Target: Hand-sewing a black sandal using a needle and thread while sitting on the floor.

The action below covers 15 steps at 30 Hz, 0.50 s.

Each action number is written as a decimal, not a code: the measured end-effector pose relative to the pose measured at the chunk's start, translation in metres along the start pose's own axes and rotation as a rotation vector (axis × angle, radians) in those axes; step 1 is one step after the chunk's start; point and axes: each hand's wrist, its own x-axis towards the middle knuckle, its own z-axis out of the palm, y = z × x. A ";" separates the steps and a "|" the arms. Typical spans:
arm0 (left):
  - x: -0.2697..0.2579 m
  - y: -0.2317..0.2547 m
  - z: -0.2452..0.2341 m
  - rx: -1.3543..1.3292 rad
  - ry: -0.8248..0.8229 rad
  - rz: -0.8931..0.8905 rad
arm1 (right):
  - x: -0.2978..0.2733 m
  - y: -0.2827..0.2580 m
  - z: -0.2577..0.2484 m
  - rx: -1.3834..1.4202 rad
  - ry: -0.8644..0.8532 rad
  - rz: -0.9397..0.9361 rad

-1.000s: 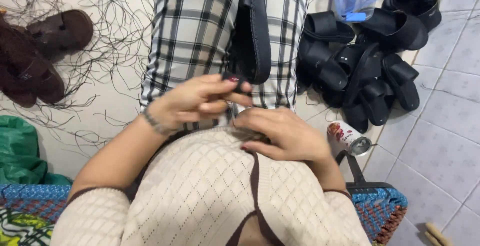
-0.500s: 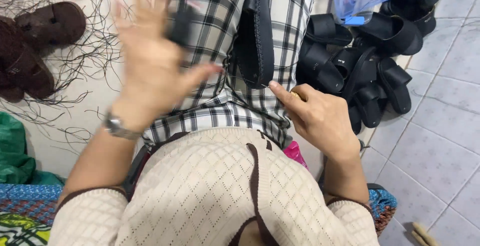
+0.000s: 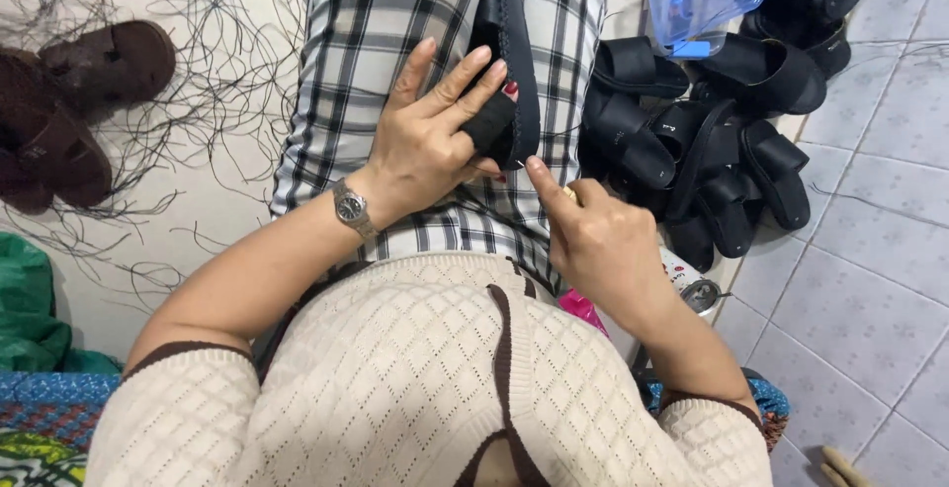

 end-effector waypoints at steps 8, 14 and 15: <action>0.006 -0.008 -0.004 0.000 0.017 0.051 | 0.014 0.008 0.002 0.374 0.156 -0.063; 0.003 -0.010 -0.001 0.015 0.035 0.051 | 0.026 0.003 -0.009 0.261 0.134 -0.114; 0.000 -0.007 0.000 0.018 0.039 0.058 | 0.025 0.004 -0.010 0.258 0.141 -0.113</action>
